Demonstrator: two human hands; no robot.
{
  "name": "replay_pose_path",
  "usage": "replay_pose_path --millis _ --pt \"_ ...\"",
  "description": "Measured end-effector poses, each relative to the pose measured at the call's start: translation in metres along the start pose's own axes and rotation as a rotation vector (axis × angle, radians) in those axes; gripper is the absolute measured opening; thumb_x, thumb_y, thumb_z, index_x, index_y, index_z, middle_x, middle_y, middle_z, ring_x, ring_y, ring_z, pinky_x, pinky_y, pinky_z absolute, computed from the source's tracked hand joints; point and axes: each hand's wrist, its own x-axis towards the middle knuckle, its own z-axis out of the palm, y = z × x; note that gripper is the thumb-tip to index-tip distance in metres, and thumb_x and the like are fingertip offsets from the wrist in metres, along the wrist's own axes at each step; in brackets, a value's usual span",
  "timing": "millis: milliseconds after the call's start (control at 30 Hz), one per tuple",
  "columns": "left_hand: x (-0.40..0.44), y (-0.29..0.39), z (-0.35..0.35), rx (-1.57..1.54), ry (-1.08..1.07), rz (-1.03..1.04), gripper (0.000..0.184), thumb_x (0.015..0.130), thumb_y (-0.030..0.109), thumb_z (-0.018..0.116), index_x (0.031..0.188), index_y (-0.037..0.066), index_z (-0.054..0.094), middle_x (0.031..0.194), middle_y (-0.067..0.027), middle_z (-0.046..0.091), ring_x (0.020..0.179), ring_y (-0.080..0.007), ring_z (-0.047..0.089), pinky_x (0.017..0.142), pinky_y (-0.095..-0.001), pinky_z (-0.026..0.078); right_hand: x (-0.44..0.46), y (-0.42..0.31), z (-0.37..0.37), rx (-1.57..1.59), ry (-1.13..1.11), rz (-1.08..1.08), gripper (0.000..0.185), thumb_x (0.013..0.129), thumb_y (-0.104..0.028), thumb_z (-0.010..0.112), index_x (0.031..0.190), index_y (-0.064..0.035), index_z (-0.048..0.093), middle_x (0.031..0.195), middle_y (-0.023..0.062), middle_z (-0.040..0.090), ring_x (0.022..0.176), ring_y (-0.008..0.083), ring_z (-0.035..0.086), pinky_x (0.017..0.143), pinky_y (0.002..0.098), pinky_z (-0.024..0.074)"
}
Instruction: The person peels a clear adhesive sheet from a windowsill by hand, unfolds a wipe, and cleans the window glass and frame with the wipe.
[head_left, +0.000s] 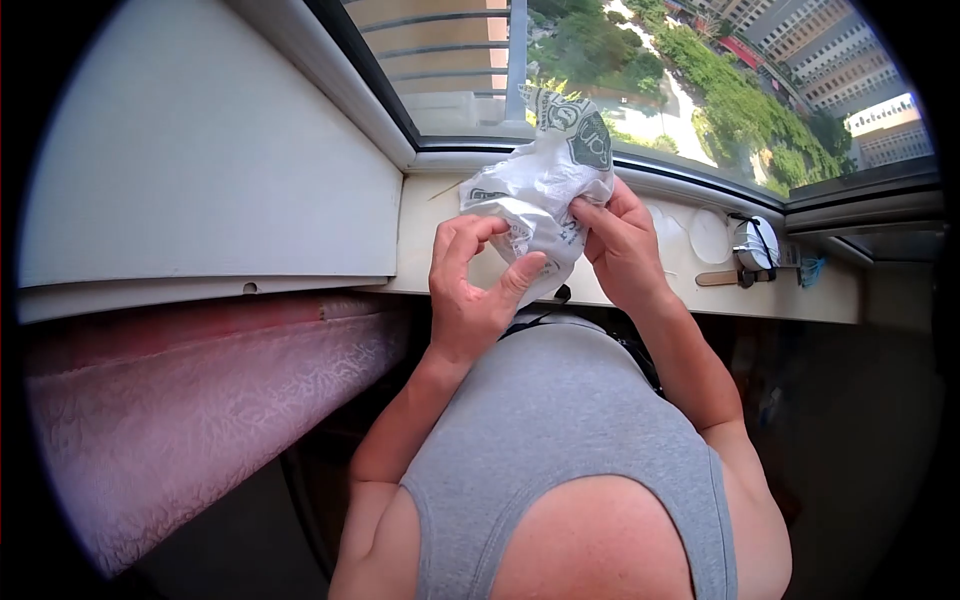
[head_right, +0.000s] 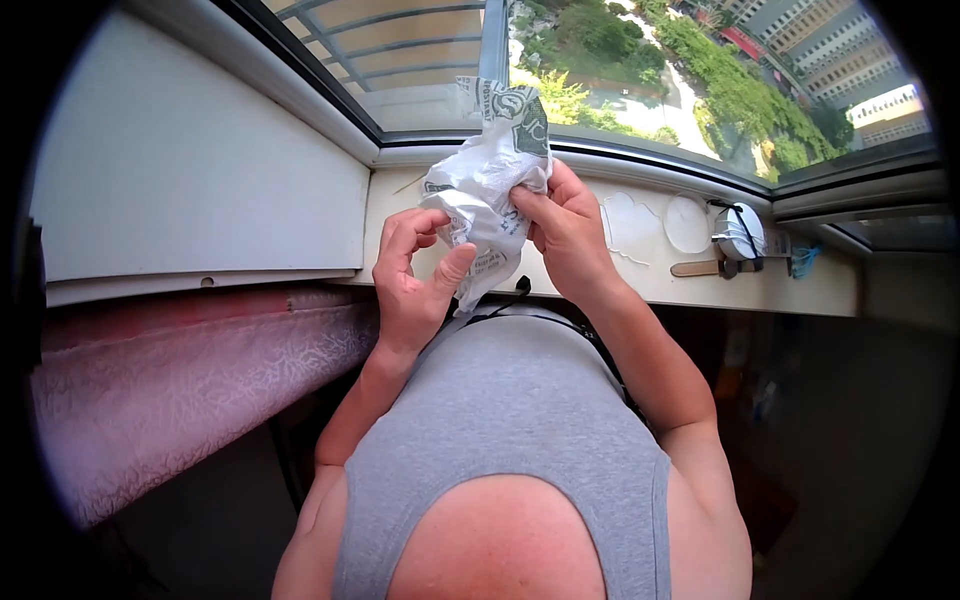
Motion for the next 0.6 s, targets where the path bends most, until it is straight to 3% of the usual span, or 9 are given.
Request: replay_pose_path --millis 33,200,267,333,400,467,533,567,600 --pt "0.004 0.005 0.006 0.019 0.014 0.071 0.030 0.109 0.017 0.086 0.133 0.000 0.078 0.130 -0.0090 0.073 0.116 -0.0147 0.066 0.097 -0.0301 0.054 -0.002 -0.003 0.005 -0.023 -0.028 0.010 0.034 0.116 -0.006 0.068 0.149 -0.0032 0.069 0.131 0.0047 0.080 0.118 0.0139 0.078 0.102 0.0353 0.0640" --pt "0.009 -0.009 0.007 -0.338 0.086 -0.266 0.015 0.113 0.009 0.078 0.117 -0.005 0.081 0.111 -0.0099 0.080 0.099 -0.0152 0.071 0.091 -0.0314 0.058 -0.005 -0.003 0.007 -0.081 -0.035 -0.024 0.036 0.119 -0.009 0.066 0.154 -0.0020 0.069 0.137 0.0073 0.079 0.120 0.0162 0.078 0.107 0.0388 0.0648" --pt "0.009 -0.004 -0.003 -0.617 0.273 -0.330 0.016 0.113 0.009 0.076 0.116 -0.006 0.081 0.112 -0.0102 0.080 0.098 -0.0131 0.070 0.093 -0.0283 0.056 -0.006 -0.008 0.003 0.028 0.052 -0.133 0.029 0.120 -0.010 0.066 0.147 -0.0013 0.073 0.132 0.0065 0.080 0.118 0.0152 0.078 0.107 0.0393 0.0664" --pt "0.006 -0.022 -0.022 -0.774 0.291 -0.334 0.016 0.113 0.008 0.069 0.117 -0.005 0.078 0.113 -0.0112 0.080 0.100 -0.0160 0.072 0.096 -0.0297 0.057 -0.005 -0.010 -0.017 0.165 0.105 -0.202 0.024 0.122 -0.007 0.060 0.140 0.0003 0.073 0.132 0.0111 0.080 0.121 0.0195 0.080 0.110 0.0419 0.0676" --pt "0.003 -0.025 -0.042 -1.320 0.178 -0.389 0.019 0.113 0.013 0.058 0.118 0.000 0.071 0.122 -0.0133 0.081 0.118 -0.0249 0.076 0.110 -0.0431 0.059 -0.006 -0.019 -0.030 0.294 0.251 -0.241 0.026 0.122 -0.005 0.057 0.145 0.0008 0.070 0.137 0.0132 0.079 0.125 0.0224 0.079 0.112 0.0432 0.0671" --pt "-0.007 -0.046 -0.056 -1.369 0.129 -0.455 0.018 0.108 0.017 0.059 0.115 0.003 0.068 0.128 -0.0154 0.080 0.120 -0.0301 0.077 0.113 -0.0477 0.060 -0.008 -0.027 -0.033 0.310 0.278 -0.205 0.029 0.124 -0.008 0.054 0.150 0.0011 0.065 0.142 0.0139 0.077 0.128 0.0238 0.078 0.114 0.0433 0.0661" --pt "-0.016 -0.054 -0.057 -1.345 -0.063 -0.457 0.028 0.105 0.018 0.063 0.128 0.003 0.067 0.132 -0.0177 0.079 0.124 -0.0317 0.077 0.113 -0.0478 0.060 -0.011 -0.027 -0.031 0.336 0.270 -0.124 0.030 0.126 -0.014 0.052 0.150 0.0002 0.064 0.142 0.0124 0.077 0.128 0.0242 0.078 0.116 0.0436 0.0655" --pt "-0.009 -0.027 -0.055 -1.170 -0.095 -0.543 0.051 0.109 0.025 0.066 0.154 0.001 0.059 0.134 -0.0214 0.079 0.129 -0.0332 0.076 0.114 -0.0483 0.060 -0.013 -0.030 -0.023 0.315 0.261 -0.059 0.032 0.128 -0.022 0.051 0.149 -0.0015 0.065 0.140 0.0106 0.077 0.126 0.0226 0.078 0.113 0.0429 0.0657" --pt "-0.008 -0.028 -0.051 -1.171 -0.097 -0.544 0.051 0.109 0.025 0.066 0.154 0.001 0.059 0.134 -0.0214 0.079 0.129 -0.0332 0.076 0.114 -0.0483 0.060 -0.012 -0.030 -0.019 0.314 0.263 -0.060 0.032 0.128 -0.022 0.051 0.149 -0.0015 0.065 0.140 0.0106 0.077 0.126 0.0226 0.078 0.113 0.0429 0.0657"
